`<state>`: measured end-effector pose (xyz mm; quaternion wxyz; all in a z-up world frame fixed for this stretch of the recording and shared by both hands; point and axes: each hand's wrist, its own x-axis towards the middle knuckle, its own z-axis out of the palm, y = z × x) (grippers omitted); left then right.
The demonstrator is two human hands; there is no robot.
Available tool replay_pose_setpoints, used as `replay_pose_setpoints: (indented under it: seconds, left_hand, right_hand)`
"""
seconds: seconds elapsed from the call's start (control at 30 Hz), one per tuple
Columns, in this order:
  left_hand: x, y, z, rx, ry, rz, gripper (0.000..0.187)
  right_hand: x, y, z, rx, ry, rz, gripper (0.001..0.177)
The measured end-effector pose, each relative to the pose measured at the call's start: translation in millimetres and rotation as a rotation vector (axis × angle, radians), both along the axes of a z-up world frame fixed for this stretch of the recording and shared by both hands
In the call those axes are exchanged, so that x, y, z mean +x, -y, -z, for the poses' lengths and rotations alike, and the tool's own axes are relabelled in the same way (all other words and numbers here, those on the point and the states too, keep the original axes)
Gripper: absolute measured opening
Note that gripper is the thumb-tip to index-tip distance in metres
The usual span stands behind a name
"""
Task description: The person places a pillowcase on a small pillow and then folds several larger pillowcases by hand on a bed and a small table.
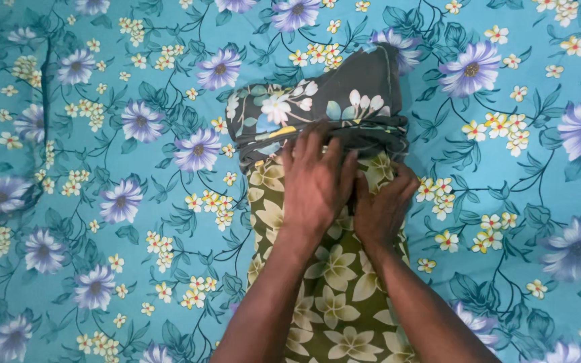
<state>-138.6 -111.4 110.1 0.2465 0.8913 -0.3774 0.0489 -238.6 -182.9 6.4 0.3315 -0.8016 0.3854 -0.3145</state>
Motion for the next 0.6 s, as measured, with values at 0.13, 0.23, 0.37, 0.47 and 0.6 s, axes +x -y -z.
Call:
replay_pose_setpoints:
  seconds: [0.13,0.23,0.37,0.47,0.6]
  left_hand:
    - [36.4,59.8,19.2,0.224,0.176,0.239,0.045]
    - [47.8,87.4,29.7,0.411,0.04,0.242,0.059]
    - [49.8,102.8,43.2,0.611,-0.074,0.227,0.066]
    - [44.0,111.3,54.1,0.722,0.057,0.239,0.062]
    - [46.2,132.4,56.9,0.943,0.084,0.345,0.06]
  right_hand:
    - [2.5,4.9,11.3,-0.034,-0.081,0.015,0.067]
    - [6.1,8.2,15.7,0.015,-0.239,0.047,0.066]
    - [6.9,5.1,6.1,0.014,-0.27,0.041,0.065]
    - [8.6,4.4,0.8,0.022,-0.261,0.041,0.066]
    - [9.4,7.8,4.3,0.015,-0.302,0.038,0.068]
